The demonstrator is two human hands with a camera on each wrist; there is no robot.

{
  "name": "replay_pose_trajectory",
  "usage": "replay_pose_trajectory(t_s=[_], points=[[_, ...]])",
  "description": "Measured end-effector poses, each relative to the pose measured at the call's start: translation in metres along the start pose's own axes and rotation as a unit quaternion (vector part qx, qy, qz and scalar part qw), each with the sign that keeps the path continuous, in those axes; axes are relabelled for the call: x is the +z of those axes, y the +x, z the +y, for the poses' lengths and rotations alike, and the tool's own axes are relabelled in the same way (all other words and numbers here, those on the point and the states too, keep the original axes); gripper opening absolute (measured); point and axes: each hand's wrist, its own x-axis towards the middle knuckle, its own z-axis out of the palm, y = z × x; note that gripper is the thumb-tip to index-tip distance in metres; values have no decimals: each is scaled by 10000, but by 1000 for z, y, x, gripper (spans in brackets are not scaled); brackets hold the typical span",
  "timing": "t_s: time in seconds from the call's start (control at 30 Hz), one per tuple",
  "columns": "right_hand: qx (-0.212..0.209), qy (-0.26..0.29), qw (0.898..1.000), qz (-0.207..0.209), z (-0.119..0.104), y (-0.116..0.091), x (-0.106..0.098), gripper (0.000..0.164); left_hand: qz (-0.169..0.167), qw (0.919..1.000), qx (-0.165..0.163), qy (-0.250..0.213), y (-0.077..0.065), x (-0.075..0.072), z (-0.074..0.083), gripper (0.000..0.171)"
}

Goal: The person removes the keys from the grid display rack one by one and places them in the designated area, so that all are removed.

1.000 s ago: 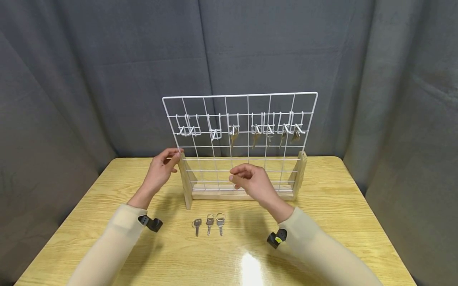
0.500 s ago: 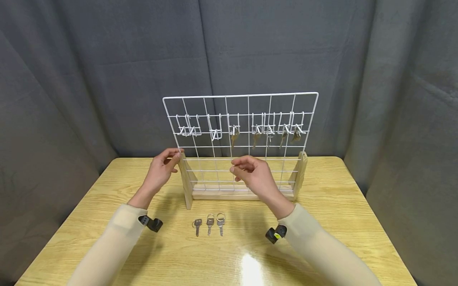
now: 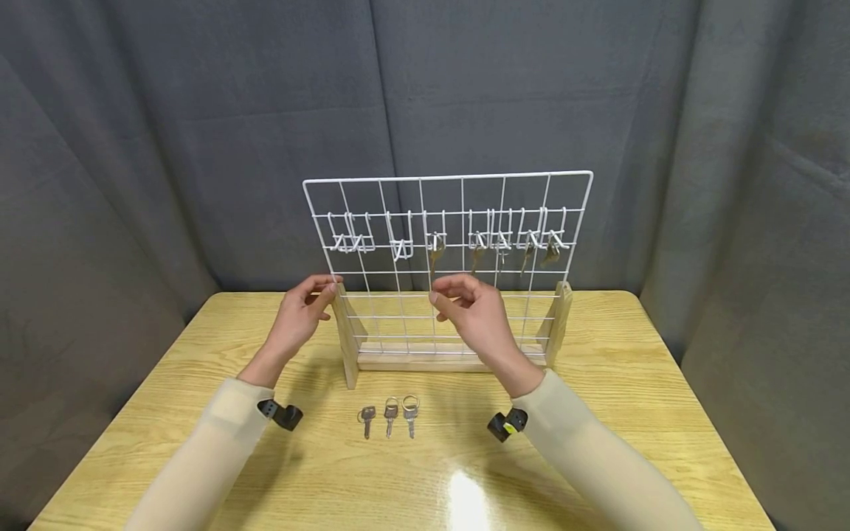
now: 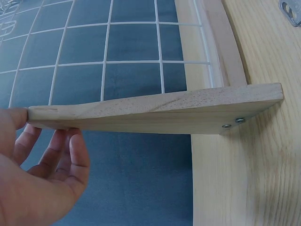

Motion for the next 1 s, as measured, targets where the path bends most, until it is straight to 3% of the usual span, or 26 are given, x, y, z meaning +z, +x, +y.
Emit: replay_pose_trajectory(t_s=[0.37, 0.73, 1.0], points=[[-165, -26, 9994, 309, -8, 7, 1, 30, -42, 10000, 7, 56, 0, 0, -1, 35], [-256, 513, 9974, 438, -9, 13, 1, 35, -58, 10000, -18, 17, 1, -1, -1, 34], [-138, 579, 9967, 559, -14, 16, 4, 37, -31, 10000, -48, -23, 1, 0, 0, 36]])
